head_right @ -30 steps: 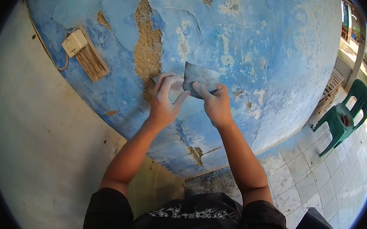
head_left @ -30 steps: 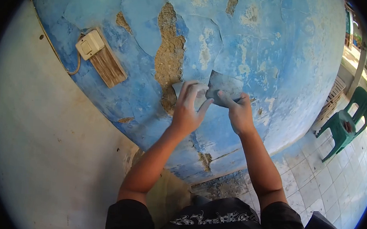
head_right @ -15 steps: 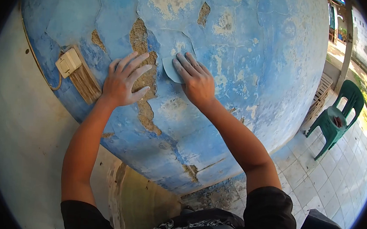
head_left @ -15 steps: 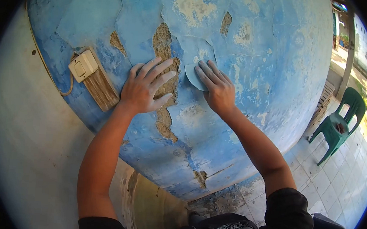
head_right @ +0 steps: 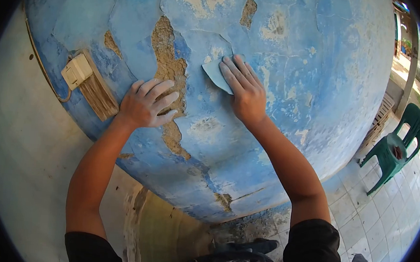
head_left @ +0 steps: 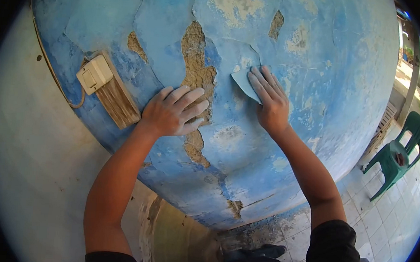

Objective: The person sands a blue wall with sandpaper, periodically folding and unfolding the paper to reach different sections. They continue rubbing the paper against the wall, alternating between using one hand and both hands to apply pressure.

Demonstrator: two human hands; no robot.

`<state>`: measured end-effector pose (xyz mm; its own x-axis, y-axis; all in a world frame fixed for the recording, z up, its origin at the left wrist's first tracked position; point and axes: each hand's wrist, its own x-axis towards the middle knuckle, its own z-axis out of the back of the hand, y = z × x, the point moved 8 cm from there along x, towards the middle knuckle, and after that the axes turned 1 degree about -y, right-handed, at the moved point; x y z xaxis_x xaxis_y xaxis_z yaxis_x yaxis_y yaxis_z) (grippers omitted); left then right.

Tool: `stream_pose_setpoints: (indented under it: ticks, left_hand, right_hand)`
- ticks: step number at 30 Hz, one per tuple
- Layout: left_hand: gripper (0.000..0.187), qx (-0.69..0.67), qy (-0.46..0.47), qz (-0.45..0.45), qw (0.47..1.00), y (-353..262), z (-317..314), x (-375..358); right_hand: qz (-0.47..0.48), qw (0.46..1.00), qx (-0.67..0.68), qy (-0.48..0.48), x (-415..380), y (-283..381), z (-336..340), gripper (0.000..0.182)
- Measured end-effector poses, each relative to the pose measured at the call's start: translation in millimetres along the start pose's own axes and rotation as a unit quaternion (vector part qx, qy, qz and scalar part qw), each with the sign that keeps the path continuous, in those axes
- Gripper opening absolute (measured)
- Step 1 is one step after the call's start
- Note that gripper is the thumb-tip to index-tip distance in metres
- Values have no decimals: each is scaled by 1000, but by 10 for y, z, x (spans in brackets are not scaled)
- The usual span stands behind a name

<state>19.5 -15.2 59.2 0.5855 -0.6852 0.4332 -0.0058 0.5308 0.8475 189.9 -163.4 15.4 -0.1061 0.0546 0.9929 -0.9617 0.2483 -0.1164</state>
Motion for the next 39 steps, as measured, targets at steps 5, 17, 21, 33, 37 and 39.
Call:
stream_pose_setpoints:
  ticks: [5,17,21,33,37,39]
  left_hand:
    - [51,6,25,-34,999,-70,-12,15]
    - [78,-39,130,-122,983,-321,-185,80]
    - [86,-63,155,-124,978,-322,-201,74]
    - [75,-67,130,-90,985,-280,-200,123]
    - [71,-49,144,-99,983,-297,-204,107]
    - [70,-46,137,-96,985,-304,-195,109]
  right_hand:
    - [62,996,35,54,-129,178,-28,47]
    - [94,994,1,63,-66,-18,9,40]
    - [88,993,22,71,-228,101,-31,39]
    - [92,994,-13,54,-150,-127,16,36]
    - [86,994,17,72,-297,28,-5,36]
    - [144,983,26,107,-225,8,29,37]
